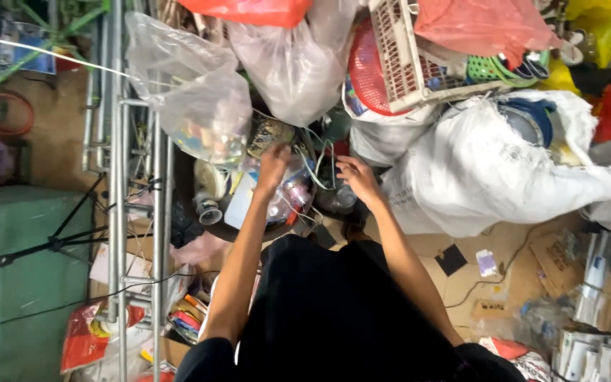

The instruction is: Sorting various recyclable items including plastic bottles, bags, and containers into different sacks.

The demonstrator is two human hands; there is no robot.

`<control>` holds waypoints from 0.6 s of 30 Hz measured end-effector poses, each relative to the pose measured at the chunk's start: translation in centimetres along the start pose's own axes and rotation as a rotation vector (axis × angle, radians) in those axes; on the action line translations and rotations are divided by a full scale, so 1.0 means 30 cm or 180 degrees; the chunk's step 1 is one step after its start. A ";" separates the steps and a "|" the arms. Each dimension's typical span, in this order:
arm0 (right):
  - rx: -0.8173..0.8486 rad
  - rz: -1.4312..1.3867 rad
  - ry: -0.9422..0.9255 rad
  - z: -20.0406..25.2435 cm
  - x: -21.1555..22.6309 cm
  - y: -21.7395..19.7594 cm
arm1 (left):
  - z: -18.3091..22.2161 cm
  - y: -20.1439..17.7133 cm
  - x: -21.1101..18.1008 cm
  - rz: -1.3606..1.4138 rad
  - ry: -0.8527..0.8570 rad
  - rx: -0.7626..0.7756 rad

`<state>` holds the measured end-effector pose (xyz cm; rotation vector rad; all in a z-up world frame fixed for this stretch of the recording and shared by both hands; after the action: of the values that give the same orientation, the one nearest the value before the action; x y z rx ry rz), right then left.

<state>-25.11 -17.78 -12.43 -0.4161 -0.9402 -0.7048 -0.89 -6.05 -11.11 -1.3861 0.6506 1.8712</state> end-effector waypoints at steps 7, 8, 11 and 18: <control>-0.0287 -0.0344 -0.0047 0.154 -0.011 -0.070 | 0.006 0.065 -0.405 -0.0109 -0.0027 0.0121; -0.0348 -0.0568 -0.0006 0.156 -0.026 -0.072 | 0.031 0.095 -0.424 -0.0192 0.0287 0.0108; -0.0472 -0.1252 0.0084 0.203 -0.045 -0.048 | 0.226 0.280 -0.506 -0.0494 0.0892 0.0242; 0.2342 -0.4210 -0.1031 0.411 0.414 0.170 | 0.630 0.683 -0.595 -0.1849 0.2634 0.1548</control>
<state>-23.84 -11.22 4.53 0.8794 -1.6813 -1.3922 -25.10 -9.06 11.26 -1.7367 0.8887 0.5911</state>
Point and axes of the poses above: each hand's wrist, its own z-axis away from the middle knuckle, its own y-axis out of the palm, x = y × z, the point moved 10 cm from there along -z, towards the middle knuckle
